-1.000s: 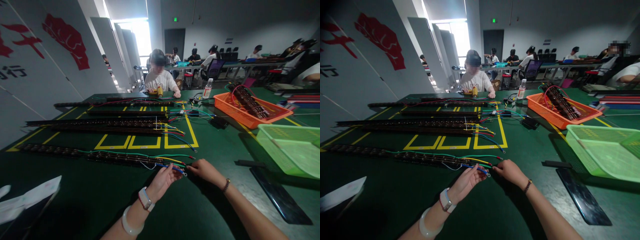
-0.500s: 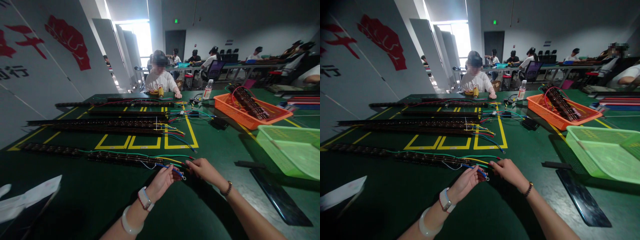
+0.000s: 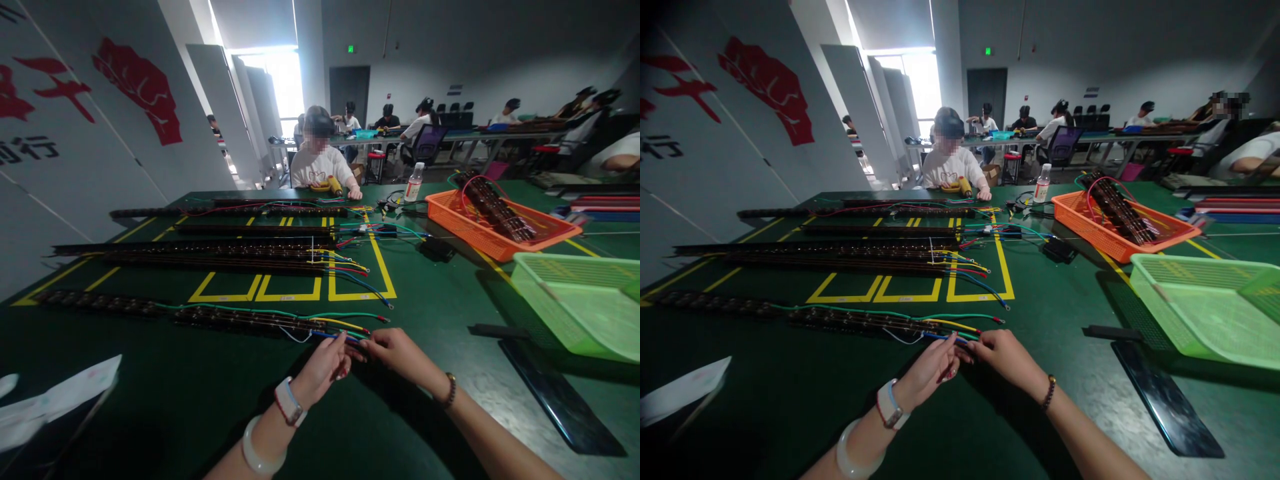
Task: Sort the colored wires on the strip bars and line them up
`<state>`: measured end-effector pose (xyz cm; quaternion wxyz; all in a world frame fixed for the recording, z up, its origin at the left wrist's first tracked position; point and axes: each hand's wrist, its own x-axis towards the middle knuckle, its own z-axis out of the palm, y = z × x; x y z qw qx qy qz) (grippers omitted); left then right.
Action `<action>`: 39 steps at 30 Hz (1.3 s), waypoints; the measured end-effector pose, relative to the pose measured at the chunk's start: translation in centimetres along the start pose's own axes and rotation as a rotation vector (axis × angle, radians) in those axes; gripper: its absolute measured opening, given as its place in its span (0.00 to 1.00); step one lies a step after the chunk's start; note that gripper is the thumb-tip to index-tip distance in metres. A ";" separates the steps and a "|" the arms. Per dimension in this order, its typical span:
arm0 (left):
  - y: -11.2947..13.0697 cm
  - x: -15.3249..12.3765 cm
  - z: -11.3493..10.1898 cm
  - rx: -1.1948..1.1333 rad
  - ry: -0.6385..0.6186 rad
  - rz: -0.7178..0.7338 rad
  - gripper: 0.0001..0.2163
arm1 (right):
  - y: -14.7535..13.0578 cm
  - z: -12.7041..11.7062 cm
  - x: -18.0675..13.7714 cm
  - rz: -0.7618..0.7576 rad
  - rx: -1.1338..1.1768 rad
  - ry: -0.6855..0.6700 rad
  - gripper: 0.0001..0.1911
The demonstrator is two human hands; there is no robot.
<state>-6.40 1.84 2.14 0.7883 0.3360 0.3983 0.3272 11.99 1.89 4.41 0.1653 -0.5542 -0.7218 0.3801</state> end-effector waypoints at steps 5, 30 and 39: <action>-0.1 -0.3 0.4 0.354 -0.151 -0.050 0.22 | 0.2 0.0 0.2 -0.031 -0.270 0.066 0.20; 0.3 -0.6 0.4 0.414 -0.184 -0.062 0.23 | -0.4 -1.9 1.0 -0.068 -0.487 0.185 0.20; -0.2 -0.4 0.4 0.392 -0.180 -0.024 0.23 | -0.5 -0.4 5.9 -0.467 -0.517 0.071 0.32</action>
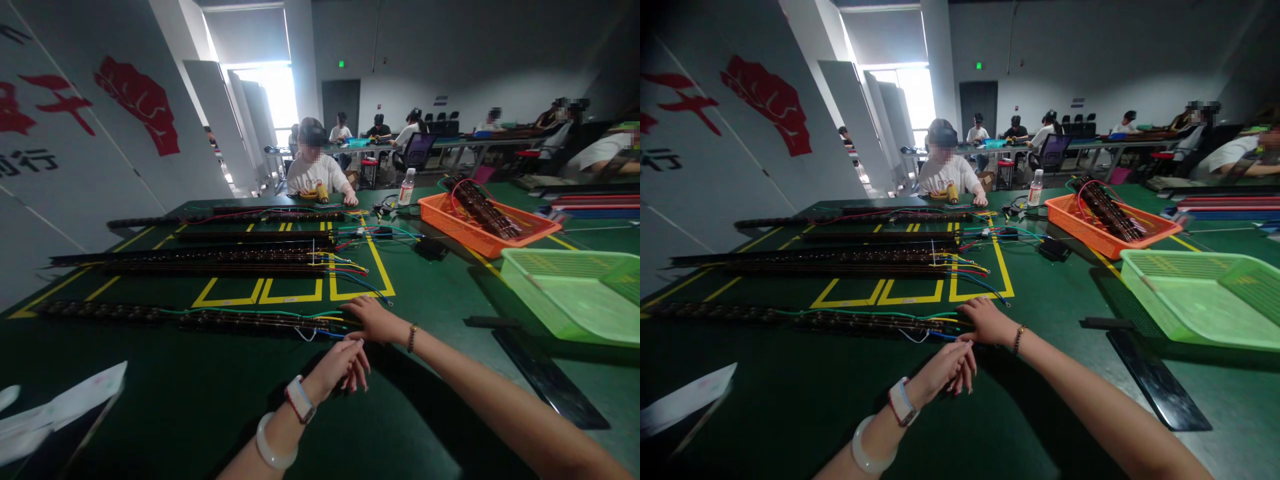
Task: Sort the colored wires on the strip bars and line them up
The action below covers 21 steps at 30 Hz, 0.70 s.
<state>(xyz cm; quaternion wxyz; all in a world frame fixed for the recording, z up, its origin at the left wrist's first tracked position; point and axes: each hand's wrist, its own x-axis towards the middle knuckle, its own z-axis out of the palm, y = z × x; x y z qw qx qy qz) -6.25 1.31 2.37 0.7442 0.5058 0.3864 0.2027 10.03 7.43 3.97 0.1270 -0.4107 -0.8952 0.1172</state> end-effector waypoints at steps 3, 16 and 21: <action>-0.2 0.2 0.0 -0.010 -0.001 -0.002 0.23 | -0.5 0.8 1.1 -0.015 -0.028 -0.064 0.29; -0.1 0.0 -0.4 -0.224 -0.035 0.044 0.20 | 0.8 -0.1 3.3 0.134 0.216 -0.490 0.17; 0.1 -0.1 -0.5 -0.397 -0.036 0.028 0.24 | 1.5 -0.6 3.7 0.120 0.258 -0.589 0.21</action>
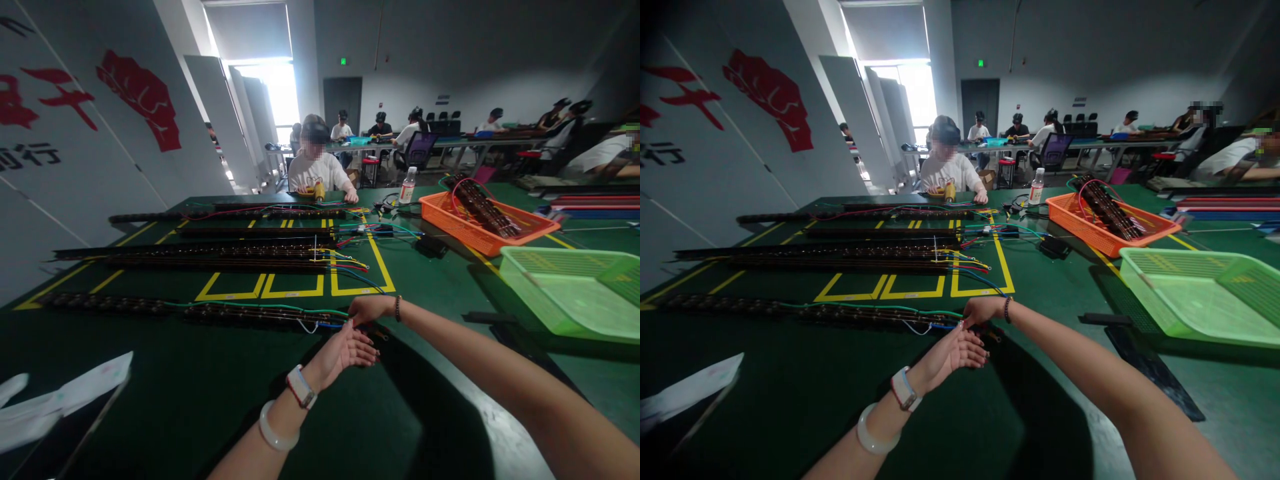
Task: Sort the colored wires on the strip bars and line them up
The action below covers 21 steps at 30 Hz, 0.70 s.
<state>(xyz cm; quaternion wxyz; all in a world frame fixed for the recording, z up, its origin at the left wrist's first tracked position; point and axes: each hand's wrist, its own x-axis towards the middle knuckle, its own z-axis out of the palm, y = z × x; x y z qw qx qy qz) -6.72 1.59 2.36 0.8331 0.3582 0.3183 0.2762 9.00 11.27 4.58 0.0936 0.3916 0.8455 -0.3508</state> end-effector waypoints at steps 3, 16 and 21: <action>0.0 0.1 -0.1 -0.042 0.033 -0.026 0.28 | -0.2 -0.5 -0.3 0.009 -0.052 0.008 0.23; -0.9 0.5 0.6 -0.333 0.167 0.162 0.12 | -4.3 2.6 -2.2 0.109 -0.530 0.340 0.15; -0.9 0.6 1.2 -0.382 0.273 0.180 0.06 | -5.5 4.6 -2.5 0.089 -0.639 0.397 0.10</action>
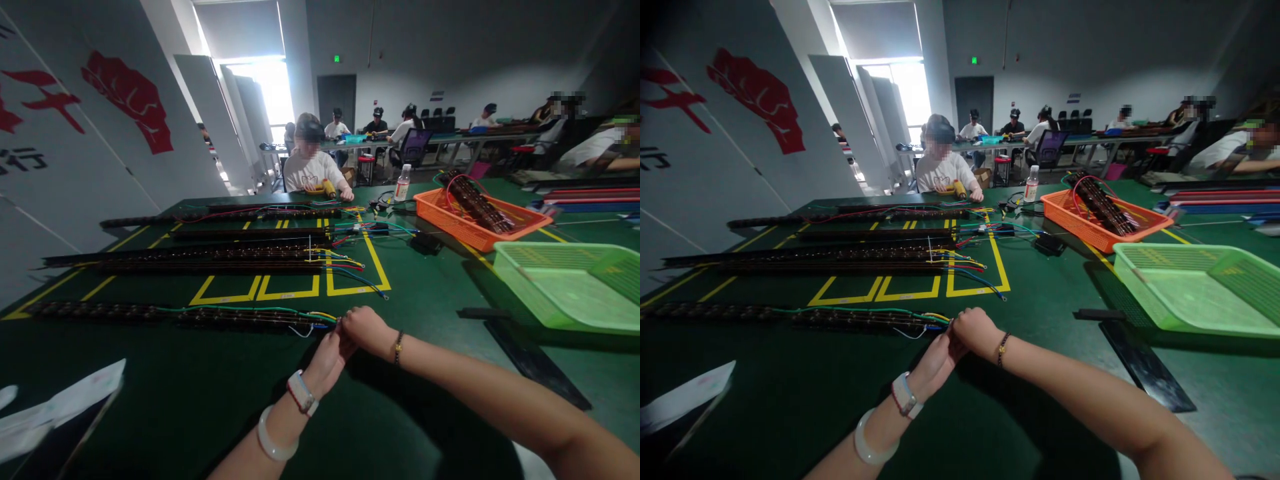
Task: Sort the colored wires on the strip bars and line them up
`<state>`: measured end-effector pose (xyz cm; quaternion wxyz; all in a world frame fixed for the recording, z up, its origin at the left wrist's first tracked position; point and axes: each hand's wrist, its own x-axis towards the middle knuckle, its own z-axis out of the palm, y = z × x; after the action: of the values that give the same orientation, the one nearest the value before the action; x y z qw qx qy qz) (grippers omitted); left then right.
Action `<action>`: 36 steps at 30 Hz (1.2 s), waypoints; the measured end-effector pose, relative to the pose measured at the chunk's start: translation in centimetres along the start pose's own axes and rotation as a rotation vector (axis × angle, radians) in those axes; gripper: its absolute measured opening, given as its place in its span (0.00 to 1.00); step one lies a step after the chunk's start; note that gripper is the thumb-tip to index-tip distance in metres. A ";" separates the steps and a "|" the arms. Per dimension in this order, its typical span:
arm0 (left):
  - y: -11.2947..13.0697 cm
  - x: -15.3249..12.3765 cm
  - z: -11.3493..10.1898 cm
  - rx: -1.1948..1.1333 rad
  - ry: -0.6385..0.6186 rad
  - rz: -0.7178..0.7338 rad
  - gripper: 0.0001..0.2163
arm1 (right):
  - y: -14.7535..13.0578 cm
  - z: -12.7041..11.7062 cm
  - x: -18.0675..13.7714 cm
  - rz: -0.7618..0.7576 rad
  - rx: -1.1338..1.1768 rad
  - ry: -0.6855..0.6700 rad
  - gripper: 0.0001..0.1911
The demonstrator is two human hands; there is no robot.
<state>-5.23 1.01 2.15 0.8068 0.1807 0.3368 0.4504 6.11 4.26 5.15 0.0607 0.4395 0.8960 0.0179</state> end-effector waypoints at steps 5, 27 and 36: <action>0.1 0.1 0.2 0.000 0.120 0.000 0.05 | -1.6 1.3 -0.5 -0.011 -0.153 0.133 0.10; -0.2 1.1 0.0 -0.074 0.003 0.050 0.06 | 2.7 1.7 -7.6 0.033 0.208 0.445 0.11; 0.1 1.9 0.1 -0.112 0.050 0.014 0.13 | 1.4 4.0 -10.1 0.093 0.035 0.364 0.06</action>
<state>-4.53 2.69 1.51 0.8037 0.1262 0.3300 0.4787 13.81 -2.90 2.21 -0.1110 0.4709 0.8711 0.0845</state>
